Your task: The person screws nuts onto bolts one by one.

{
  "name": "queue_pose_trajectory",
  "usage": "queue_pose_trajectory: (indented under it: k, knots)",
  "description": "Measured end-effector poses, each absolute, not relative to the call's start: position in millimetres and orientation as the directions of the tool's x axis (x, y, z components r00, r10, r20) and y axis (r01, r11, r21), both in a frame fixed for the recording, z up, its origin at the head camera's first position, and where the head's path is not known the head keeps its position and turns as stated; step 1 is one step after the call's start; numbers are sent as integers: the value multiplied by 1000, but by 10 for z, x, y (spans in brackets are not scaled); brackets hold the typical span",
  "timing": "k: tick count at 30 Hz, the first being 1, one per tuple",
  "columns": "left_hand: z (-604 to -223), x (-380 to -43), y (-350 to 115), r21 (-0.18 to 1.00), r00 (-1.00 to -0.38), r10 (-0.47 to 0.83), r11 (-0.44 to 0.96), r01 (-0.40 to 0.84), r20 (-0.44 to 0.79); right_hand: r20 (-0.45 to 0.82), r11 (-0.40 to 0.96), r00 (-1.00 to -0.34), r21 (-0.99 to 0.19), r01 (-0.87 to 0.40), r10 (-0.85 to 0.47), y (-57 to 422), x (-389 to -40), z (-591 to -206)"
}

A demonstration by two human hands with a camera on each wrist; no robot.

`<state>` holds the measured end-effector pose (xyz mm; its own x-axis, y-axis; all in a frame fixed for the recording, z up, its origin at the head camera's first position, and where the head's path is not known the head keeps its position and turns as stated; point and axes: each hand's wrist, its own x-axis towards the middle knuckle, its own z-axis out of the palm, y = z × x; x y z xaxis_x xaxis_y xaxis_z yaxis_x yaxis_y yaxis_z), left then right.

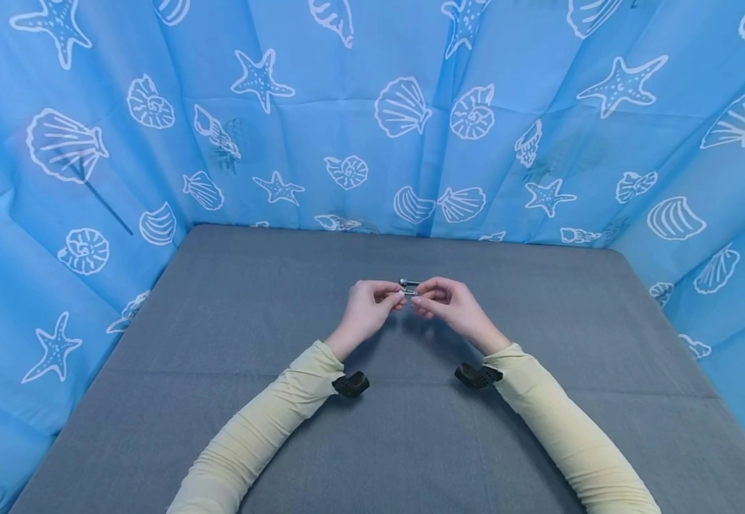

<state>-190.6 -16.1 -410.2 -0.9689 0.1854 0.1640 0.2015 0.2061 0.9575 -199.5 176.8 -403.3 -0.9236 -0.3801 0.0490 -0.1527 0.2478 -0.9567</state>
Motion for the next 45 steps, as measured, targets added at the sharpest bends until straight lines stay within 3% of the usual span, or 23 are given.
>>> queue_pose_trajectory:
  k: [5,13,22,29,38,45]
  knots:
    - [-4092,-1895,-159,959,-969,189,205,195,157,82,209,-922,-963,-172,-377,1776,-1987,-4031]
    - [-4089,-1881,-157,953,-968,193,223,203,161,46,280,-931,-947,-156,-361,1754,-1971,-4028]
    - [-4094,-1886,-144,955,-965,204,209,209,166,88,203,-925,-964,-172,-370,1774,-1979,-4049]
    - [-4086,-1879,-139,955,-965,190,202,218,180,47,285,-938,-946,-152,-343,1760,-1970,-4016]
    - [-4110,-1901,-147,963,-965,198,176,207,171,101,220,-929,-957,-188,-357,1783,-1955,-3987]
    - [-4112,-1896,-175,965,-961,218,165,205,167,93,248,-933,-951,-187,-348,1773,-1959,-3989]
